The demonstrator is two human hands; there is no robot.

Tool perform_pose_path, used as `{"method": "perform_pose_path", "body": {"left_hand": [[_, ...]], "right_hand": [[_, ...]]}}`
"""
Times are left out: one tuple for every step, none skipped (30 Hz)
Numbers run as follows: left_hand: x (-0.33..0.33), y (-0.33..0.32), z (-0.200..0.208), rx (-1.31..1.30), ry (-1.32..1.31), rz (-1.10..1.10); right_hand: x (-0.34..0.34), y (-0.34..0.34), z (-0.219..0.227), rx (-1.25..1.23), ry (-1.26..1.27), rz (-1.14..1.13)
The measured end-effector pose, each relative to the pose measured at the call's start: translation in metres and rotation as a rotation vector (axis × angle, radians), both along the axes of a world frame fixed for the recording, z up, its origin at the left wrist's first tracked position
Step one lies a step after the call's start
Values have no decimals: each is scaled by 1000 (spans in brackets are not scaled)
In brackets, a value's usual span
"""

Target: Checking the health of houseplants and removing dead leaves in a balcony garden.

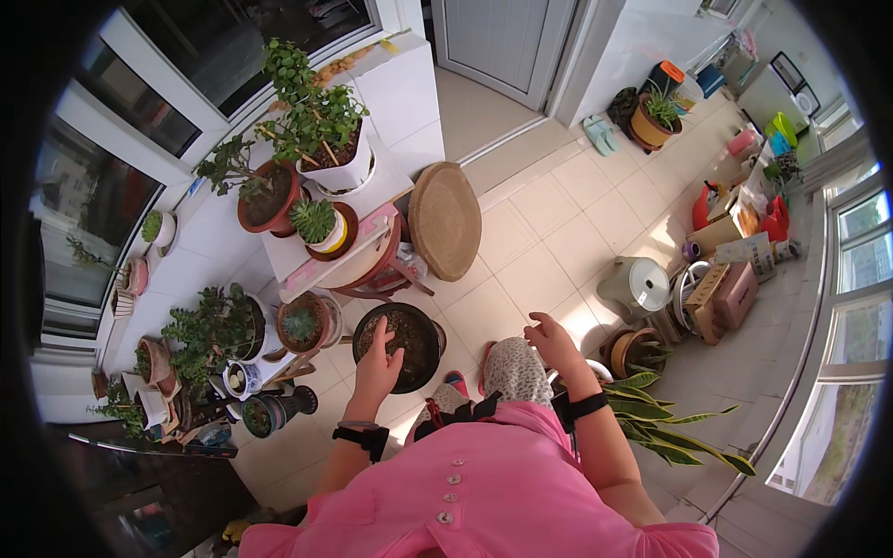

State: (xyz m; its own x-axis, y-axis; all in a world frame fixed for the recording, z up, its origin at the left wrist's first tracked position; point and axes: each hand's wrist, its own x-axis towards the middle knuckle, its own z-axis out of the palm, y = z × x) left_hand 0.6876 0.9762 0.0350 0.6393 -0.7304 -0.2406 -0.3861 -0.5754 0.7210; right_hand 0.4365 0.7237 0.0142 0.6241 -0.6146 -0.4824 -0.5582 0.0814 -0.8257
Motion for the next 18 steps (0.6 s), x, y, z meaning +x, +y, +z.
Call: {"method": "perform_pose_path", "body": {"left_hand": [[-2, 2, 0, -2, 15, 19], [-3, 4, 5, 20, 47, 39], [-1, 5, 6, 34, 42, 51], [-2, 5, 6, 47, 47, 64], [-1, 4, 5, 61, 51, 73], [1, 1, 3, 89, 27, 69], [0, -9, 1, 96, 27, 65], [0, -21, -2, 87, 31, 81], [2, -37, -6, 78, 35, 89], [1, -53, -12, 62, 35, 84], [1, -70, -15, 64, 30, 83], [0, -89, -19, 69, 5, 69], [-2, -112, -23, 67, -16, 40], [-6, -136, -23, 52, 3, 30], [-12, -167, -17, 63, 58, 43], [-15, -196, -10, 86, 77, -10], [-16, -224, -4, 106, 92, -55], [-19, -256, 0, 122, 37, -146]], "right_hand": [[2, -1, -3, 11, 9, 21], [7, -4, -7, 20, 3, 39], [15, -9, -11, 31, -4, 53], [25, -14, -4, 27, -11, 81], [32, -22, -6, 13, -42, 94], [34, -32, -24, -38, -25, 121], [37, -47, -29, -98, -8, 147], [36, -64, -32, -91, -8, 136], [35, -83, -35, -136, 13, 161], [34, -99, -31, -170, 38, 183], [33, -114, -20, -157, 52, 156], [34, -130, -6, -176, 82, 174], [32, -149, 3, -198, 119, 178], [27, -167, 3, -216, 131, 175], [17, -185, 0, -231, 149, 169], [9, -201, 1, -213, 166, 146], [0, -216, 7, -170, 188, 121], [-19, -233, 1, -166, 195, 80]]}}
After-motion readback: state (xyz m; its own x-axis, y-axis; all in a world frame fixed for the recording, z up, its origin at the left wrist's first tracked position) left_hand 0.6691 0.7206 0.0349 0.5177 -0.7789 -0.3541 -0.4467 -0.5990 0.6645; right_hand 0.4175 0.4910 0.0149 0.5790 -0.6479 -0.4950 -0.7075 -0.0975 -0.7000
